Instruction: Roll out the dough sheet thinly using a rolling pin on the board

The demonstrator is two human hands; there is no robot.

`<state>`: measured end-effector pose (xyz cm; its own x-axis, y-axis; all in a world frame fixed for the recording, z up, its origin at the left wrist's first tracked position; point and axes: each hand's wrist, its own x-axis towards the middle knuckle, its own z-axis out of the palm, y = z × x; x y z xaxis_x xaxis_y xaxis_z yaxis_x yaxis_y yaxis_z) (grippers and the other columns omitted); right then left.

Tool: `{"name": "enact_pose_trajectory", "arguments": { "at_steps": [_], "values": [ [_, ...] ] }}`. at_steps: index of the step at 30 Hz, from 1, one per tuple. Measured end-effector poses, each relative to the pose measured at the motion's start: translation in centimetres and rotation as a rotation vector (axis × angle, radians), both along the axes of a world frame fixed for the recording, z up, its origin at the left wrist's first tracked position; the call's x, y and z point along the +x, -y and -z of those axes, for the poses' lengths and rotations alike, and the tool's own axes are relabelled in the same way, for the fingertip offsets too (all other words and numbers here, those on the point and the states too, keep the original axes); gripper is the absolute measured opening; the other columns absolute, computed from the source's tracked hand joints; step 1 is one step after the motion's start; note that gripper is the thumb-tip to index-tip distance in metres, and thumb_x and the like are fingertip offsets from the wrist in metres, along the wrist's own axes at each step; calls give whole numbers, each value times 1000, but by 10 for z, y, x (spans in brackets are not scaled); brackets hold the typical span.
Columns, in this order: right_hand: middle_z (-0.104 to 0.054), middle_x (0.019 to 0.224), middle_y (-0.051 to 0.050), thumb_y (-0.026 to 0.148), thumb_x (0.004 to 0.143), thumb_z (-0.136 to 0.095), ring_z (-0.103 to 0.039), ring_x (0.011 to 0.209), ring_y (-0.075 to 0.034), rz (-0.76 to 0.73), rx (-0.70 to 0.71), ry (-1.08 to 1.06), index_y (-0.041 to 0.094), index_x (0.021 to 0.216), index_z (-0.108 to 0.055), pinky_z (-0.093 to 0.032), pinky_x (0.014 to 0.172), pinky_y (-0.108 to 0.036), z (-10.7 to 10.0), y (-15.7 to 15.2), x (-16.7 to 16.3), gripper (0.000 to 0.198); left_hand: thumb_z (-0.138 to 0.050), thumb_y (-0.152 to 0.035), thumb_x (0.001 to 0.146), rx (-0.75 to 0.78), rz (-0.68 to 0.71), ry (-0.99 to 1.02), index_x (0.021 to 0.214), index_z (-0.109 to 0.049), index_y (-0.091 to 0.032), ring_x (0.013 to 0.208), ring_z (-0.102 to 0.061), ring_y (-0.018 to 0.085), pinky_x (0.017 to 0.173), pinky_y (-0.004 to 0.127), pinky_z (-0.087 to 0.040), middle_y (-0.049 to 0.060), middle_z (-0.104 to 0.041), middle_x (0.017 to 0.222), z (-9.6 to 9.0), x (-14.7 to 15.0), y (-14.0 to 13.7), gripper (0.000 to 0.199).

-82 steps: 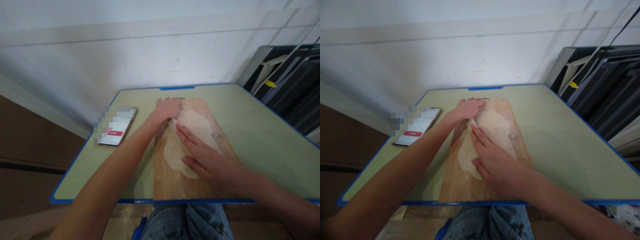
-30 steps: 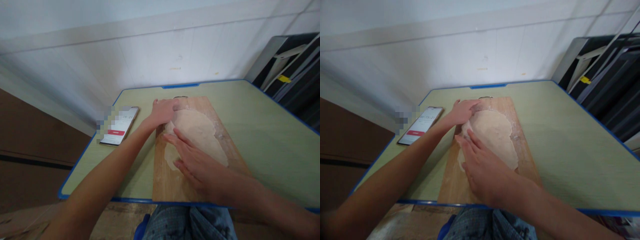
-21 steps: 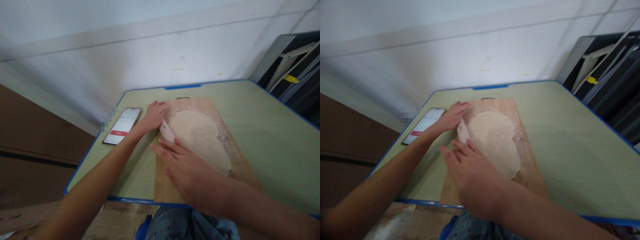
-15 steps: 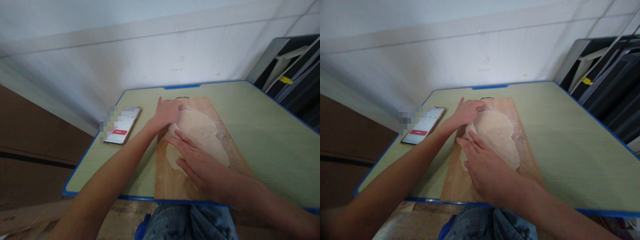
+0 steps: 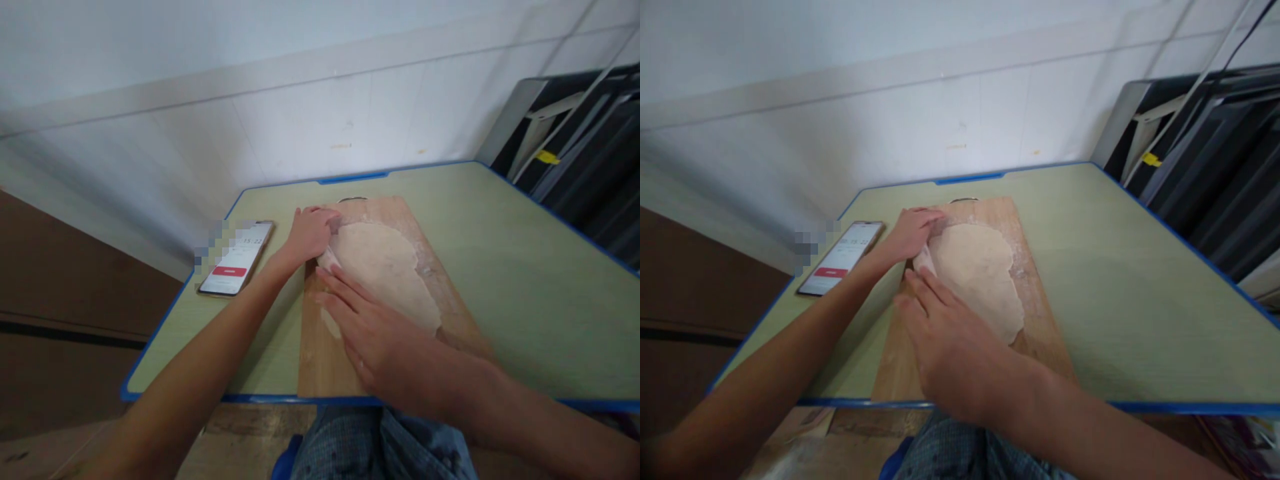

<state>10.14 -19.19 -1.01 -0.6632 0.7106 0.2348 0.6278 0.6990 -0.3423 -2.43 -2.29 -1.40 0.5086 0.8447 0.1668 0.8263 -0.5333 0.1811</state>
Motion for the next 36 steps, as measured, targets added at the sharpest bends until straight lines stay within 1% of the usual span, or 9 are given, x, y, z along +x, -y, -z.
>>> {"name": "enact_pose_trajectory", "arguments": {
  "at_steps": [3,6,12,15,17,20,23,30,36],
  "values": [
    [-40,146,-27,-4,74,-37,-26,141,-30,44,89,35,-8,136,-39,-29,114,-46,-5,6,13,62,-32,-18,92,7,-35,-28,116,-65,-18,124,-51,28,111,61,-21,9,-60,132,-2,8,6,40],
    [-51,139,-22,-9,68,-33,-41,134,-28,92,177,64,0,127,-51,-43,106,-44,-12,13,19,62,-27,-26,97,1,-38,-41,116,-63,-17,128,-48,29,110,65,-14,11,-58,134,-4,6,12,42],
    [-65,120,-21,-7,68,-35,-65,108,-30,175,289,165,7,116,-61,-60,81,-40,-21,23,23,56,-18,-38,101,-69,87,-96,121,-60,-22,131,-46,23,114,59,-13,6,-57,136,-10,-19,35,49],
    [-68,114,-21,-3,70,-35,-68,101,-30,192,341,165,6,118,-62,-61,76,-39,-14,24,47,55,-20,-40,101,-70,224,-176,133,-50,-22,137,-39,24,114,55,-19,8,-48,145,-13,-28,57,48],
    [-68,117,-17,-1,75,-32,-69,97,-28,315,292,149,12,123,-60,-62,71,-39,-2,20,73,57,-18,-43,101,-29,305,-232,141,-40,-17,139,-36,25,113,50,-24,12,-42,148,-13,-29,71,53],
    [-59,134,-5,10,90,-30,-61,115,-23,327,142,138,27,137,-48,-54,95,-44,16,4,108,53,-17,-45,101,67,331,-274,145,-34,-12,139,-34,27,113,46,-27,16,-39,150,-13,-24,84,57],
    [-49,144,-8,30,98,-31,-46,131,-24,304,123,162,19,142,-42,-33,111,-54,22,-21,120,47,-19,-41,101,105,303,-265,143,-37,-11,138,-37,28,112,46,-28,16,-40,149,-13,-15,79,54],
    [-36,151,-14,40,99,-15,-29,141,-31,498,62,346,15,145,-38,-22,110,-61,5,-111,97,58,-22,-36,101,-128,211,-35,113,-62,-15,125,-52,21,110,36,-34,9,-63,127,-16,-2,44,47],
    [-32,154,-15,45,98,-15,-25,142,-33,532,-27,386,17,147,-34,-22,108,-63,1,-177,88,60,-16,-35,100,-131,182,23,113,-63,-16,128,-49,20,112,35,-33,7,-60,132,-15,0,43,52]
  ]
}}
